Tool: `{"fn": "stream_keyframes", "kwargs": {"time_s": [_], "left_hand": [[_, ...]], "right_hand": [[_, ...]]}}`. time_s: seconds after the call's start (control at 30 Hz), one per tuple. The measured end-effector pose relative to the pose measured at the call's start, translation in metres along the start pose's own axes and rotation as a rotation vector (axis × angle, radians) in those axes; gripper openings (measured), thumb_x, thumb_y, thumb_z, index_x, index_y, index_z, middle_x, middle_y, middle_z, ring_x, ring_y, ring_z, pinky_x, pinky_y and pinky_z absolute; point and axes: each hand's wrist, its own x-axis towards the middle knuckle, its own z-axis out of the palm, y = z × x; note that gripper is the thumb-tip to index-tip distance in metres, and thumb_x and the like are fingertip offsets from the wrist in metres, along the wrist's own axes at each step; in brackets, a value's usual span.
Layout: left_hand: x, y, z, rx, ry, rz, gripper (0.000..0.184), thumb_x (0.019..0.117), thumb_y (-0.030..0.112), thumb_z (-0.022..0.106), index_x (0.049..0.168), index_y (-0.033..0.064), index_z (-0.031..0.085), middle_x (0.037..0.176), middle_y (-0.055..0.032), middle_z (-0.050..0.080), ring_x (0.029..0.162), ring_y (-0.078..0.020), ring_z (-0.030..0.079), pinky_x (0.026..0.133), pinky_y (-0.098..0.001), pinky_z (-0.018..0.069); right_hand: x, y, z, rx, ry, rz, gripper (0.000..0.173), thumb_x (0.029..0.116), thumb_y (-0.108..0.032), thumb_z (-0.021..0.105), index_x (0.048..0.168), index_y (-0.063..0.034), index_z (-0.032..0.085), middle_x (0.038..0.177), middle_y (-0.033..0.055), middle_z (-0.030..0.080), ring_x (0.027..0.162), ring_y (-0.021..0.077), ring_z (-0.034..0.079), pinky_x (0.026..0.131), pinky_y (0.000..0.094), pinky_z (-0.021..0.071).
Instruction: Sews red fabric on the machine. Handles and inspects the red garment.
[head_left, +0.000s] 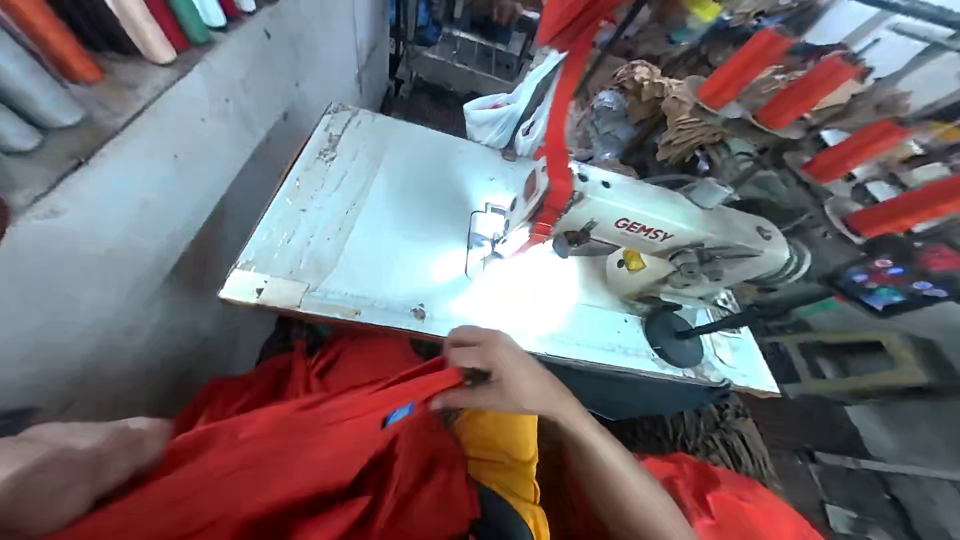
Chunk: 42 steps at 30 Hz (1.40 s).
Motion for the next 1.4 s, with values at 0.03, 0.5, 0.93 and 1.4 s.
{"fn": "stream_keyframes", "kwargs": {"time_s": [0.03,0.5,0.93,1.4], "left_hand": [[0.005,-0.013,0.009,-0.005,0.061,0.031,0.035,0.0947,0.045,0.065,0.076,0.0166,0.061,0.077,0.0025,0.062,0.079,-0.0116,0.063,0.079,-0.0299,0.0524],[0.207,-0.082,0.229,-0.219,-0.208,0.224,0.035,0.0920,0.023,0.069,0.063,0.0230,0.049,0.065,0.0089,0.055,0.062,-0.0061,0.056,0.060,-0.0225,0.0474],[0.081,-0.232,0.511,0.208,-1.184,-0.289,0.030,0.1051,0.011,0.047,0.120,0.0003,0.070,0.127,-0.0147,0.069,0.122,-0.0271,0.064,0.109,-0.0439,0.0469],[0.003,-0.269,0.175,0.876,-0.374,-0.514,0.039,0.1035,0.031,0.059,0.122,-0.0015,0.070,0.121,-0.0280,0.069,0.115,-0.0464,0.066,0.099,-0.0645,0.0495]], "right_hand": [[-0.014,0.002,-0.014,0.034,0.089,0.001,0.040,0.0926,-0.040,0.077,0.079,-0.0029,0.067,0.088,0.0109,0.067,0.084,0.0179,0.064,0.074,0.0335,0.0548],[-0.236,-0.091,-0.097,-0.514,0.618,0.574,0.024,0.0933,-0.031,0.072,0.089,-0.0077,0.069,0.072,0.0029,0.065,0.064,0.0122,0.062,0.059,0.0348,0.0536],[-0.454,-0.247,0.027,-0.749,0.814,1.517,0.035,0.0857,-0.001,0.065,0.120,-0.0040,0.074,0.101,0.0163,0.075,0.083,0.0267,0.072,0.075,0.0502,0.0602],[-0.298,-0.062,0.023,0.011,0.316,1.039,0.044,0.0903,-0.052,0.075,0.101,-0.0092,0.079,0.094,0.0060,0.075,0.088,0.0151,0.071,0.084,0.0389,0.0589]]}}
